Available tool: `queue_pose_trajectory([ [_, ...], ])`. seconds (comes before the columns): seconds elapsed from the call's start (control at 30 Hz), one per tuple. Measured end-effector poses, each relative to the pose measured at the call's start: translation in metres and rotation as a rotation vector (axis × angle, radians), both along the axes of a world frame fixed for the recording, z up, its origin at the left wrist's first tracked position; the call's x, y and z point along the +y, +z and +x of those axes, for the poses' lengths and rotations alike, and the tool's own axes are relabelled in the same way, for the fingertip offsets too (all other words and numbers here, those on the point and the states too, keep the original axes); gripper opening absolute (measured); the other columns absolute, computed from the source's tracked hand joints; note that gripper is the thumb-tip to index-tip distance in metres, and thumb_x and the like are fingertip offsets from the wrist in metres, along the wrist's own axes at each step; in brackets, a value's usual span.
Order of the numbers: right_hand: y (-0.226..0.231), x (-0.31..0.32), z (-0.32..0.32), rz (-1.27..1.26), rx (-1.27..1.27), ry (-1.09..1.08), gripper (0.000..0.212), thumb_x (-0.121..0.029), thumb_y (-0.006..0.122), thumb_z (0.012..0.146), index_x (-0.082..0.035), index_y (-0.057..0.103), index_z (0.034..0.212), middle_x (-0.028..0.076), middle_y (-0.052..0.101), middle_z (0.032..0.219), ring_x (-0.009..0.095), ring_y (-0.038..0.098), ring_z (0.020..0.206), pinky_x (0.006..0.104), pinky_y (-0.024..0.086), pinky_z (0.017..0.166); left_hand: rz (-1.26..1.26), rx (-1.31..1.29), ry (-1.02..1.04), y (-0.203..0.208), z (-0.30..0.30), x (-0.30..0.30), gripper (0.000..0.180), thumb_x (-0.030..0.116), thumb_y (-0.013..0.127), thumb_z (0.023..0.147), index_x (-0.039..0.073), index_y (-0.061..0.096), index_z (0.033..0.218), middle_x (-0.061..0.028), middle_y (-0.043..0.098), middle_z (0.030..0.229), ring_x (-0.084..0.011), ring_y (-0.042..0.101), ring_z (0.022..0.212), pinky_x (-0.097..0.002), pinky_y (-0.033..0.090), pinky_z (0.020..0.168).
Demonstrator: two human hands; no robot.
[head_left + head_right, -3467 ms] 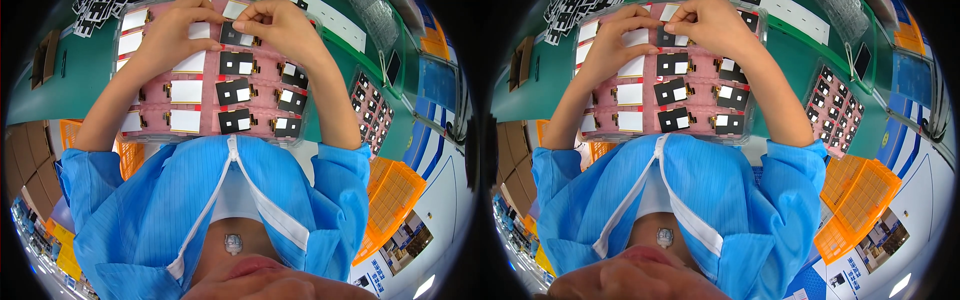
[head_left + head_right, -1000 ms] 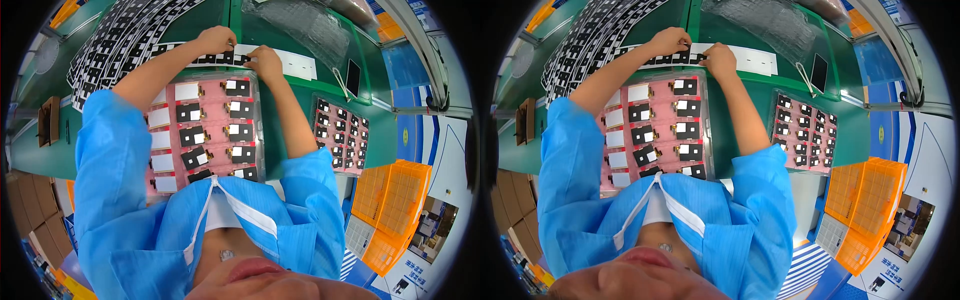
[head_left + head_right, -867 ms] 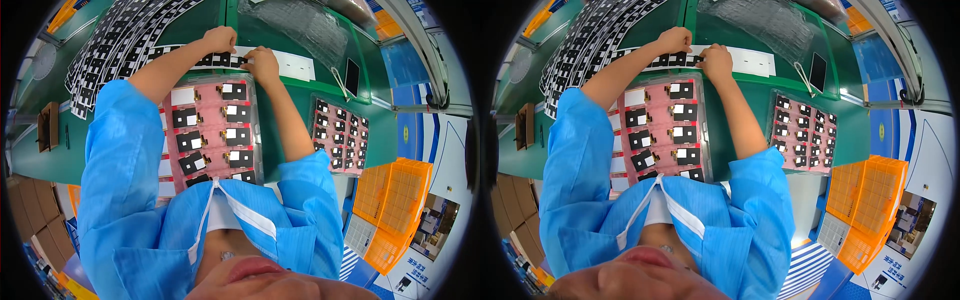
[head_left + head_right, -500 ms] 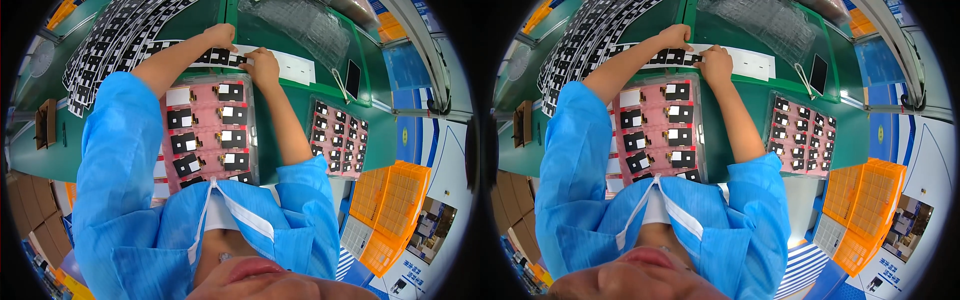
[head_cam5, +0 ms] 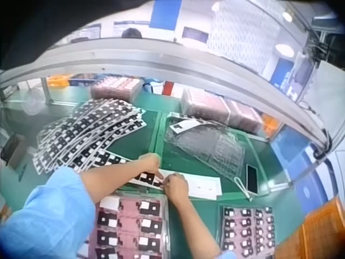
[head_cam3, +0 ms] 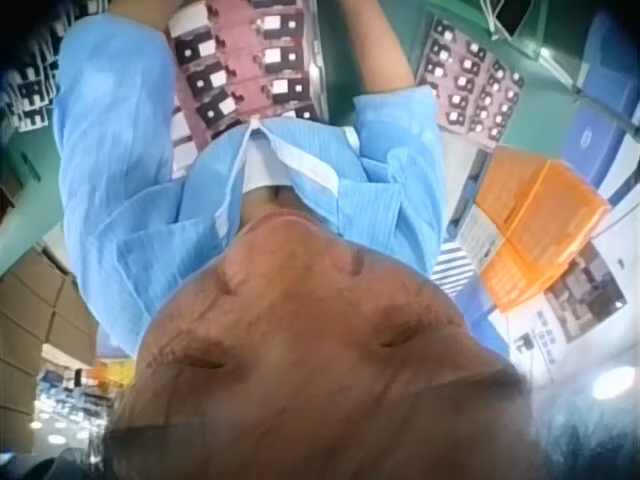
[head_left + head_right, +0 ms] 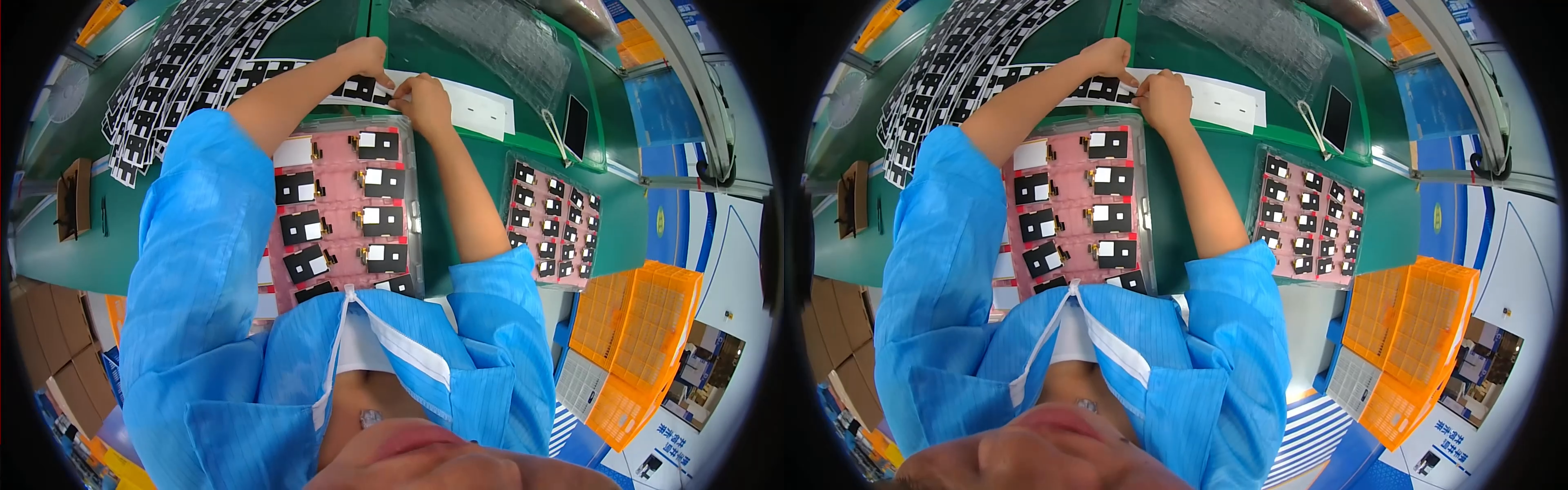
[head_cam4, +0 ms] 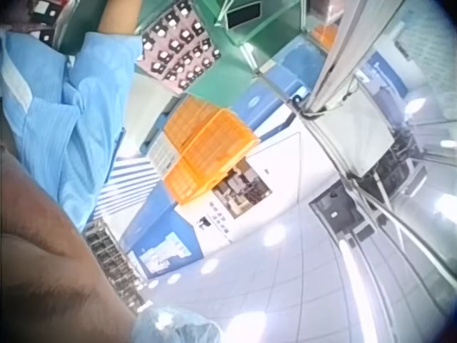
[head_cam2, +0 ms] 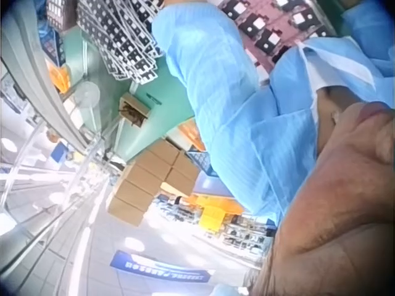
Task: The person peels black labels from a strip and applies them by hand to small electronic modules arranged in a component tray.
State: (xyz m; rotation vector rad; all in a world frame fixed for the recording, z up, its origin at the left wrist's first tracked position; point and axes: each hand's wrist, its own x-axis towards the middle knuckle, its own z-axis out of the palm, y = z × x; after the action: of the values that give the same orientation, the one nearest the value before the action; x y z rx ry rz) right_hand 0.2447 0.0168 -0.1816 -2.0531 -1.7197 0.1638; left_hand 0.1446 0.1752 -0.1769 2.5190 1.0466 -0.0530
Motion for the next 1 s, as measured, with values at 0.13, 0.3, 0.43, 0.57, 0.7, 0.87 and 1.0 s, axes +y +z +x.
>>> queue_pose_trajectory([
  [0.13, 0.000, -0.011, 0.017, 0.259, 0.205, 0.238, 0.011, -0.014, 0.078, 0.066, -0.009, 0.069, 0.071, 0.009, 0.063, 0.086, 0.028, 0.058, 0.089, 0.0387, 0.048, 0.077, -0.045, 0.107, -0.011, 0.003, 0.007, -0.001, 0.058, 0.051, 0.088, 0.051, 0.007, 0.059, 0.075, -0.0075, 0.063, 0.072, -0.0228, 0.062, 0.070, -0.0365, 0.050, 0.063],
  [0.3, 0.049, -0.040, 0.035, 0.306, 1.030, 0.081, 0.020, -0.005, 0.065, 0.086, -0.007, 0.051, 0.101, 0.000, 0.055, 0.082, 0.009, 0.053, 0.077, 0.0225, 0.041, 0.068, -0.132, -0.126, -0.097, -0.004, -0.011, 0.010, 0.059, 0.062, 0.076, 0.066, 0.004, 0.065, 0.074, -0.0091, 0.064, 0.073, -0.0193, 0.061, 0.070, -0.0344, 0.049, 0.064],
  [0.43, 0.102, -0.078, 0.015, 0.345, 0.974, 0.203, 0.025, 0.002, 0.060, 0.087, -0.006, 0.051, 0.109, 0.001, 0.055, 0.088, 0.008, 0.052, 0.082, 0.0223, 0.042, 0.073, -0.072, -0.446, -0.299, 0.029, -0.052, 0.017, 0.029, 0.033, 0.074, 0.078, 0.005, 0.070, 0.083, -0.0092, 0.070, 0.084, -0.0201, 0.066, 0.075, -0.0340, 0.052, 0.069],
  [0.57, 0.124, -0.099, -0.004, 0.294, 0.804, 0.293, 0.044, 0.004, 0.058, 0.086, -0.008, 0.056, 0.128, 0.001, 0.057, 0.101, 0.009, 0.053, 0.089, 0.0234, 0.043, 0.083, 0.138, -0.620, -0.245, 0.070, -0.124, -0.029, 0.012, 0.016, 0.068, 0.078, 0.005, 0.068, 0.079, -0.0111, 0.062, 0.074, -0.0289, 0.062, 0.068, -0.0363, 0.049, 0.063],
  [0.7, 0.129, -0.087, -0.041, 0.238, 0.594, 0.423, 0.056, 0.005, 0.060, 0.080, -0.011, 0.052, 0.133, 0.003, 0.055, 0.091, 0.012, 0.051, 0.082, 0.0249, 0.045, 0.079, 0.019, -0.555, -0.257, 0.089, -0.202, -0.088, 0.013, 0.009, 0.072, 0.076, 0.005, 0.066, 0.088, -0.0040, 0.058, 0.081, -0.0177, 0.056, 0.076, -0.0305, 0.045, 0.071],
  [0.87, 0.135, -0.074, -0.075, 0.192, 0.596, 0.498, 0.036, 0.003, 0.067, 0.076, 0.000, 0.056, 0.110, 0.005, 0.061, 0.082, 0.014, 0.058, 0.078, 0.0275, 0.047, 0.077, 0.150, -0.528, -0.157, 0.083, -0.224, -0.123, 0.022, 0.018, 0.077, 0.071, 0.008, 0.068, 0.089, -0.0026, 0.059, 0.094, -0.0212, 0.058, 0.092, -0.0333, 0.047, 0.078],
  [1.0, 0.135, -0.071, -0.085, 0.083, 0.876, 0.444, 0.017, 0.002, 0.069, 0.077, 0.003, 0.060, 0.091, 0.005, 0.063, 0.084, 0.012, 0.060, 0.079, 0.0253, 0.048, 0.072, 0.164, -0.517, -0.142, 0.077, -0.225, -0.127, 0.023, 0.019, 0.078, 0.070, 0.012, 0.069, 0.089, -0.0015, 0.058, 0.096, -0.0229, 0.055, 0.100, -0.0353, 0.046, 0.083],
])
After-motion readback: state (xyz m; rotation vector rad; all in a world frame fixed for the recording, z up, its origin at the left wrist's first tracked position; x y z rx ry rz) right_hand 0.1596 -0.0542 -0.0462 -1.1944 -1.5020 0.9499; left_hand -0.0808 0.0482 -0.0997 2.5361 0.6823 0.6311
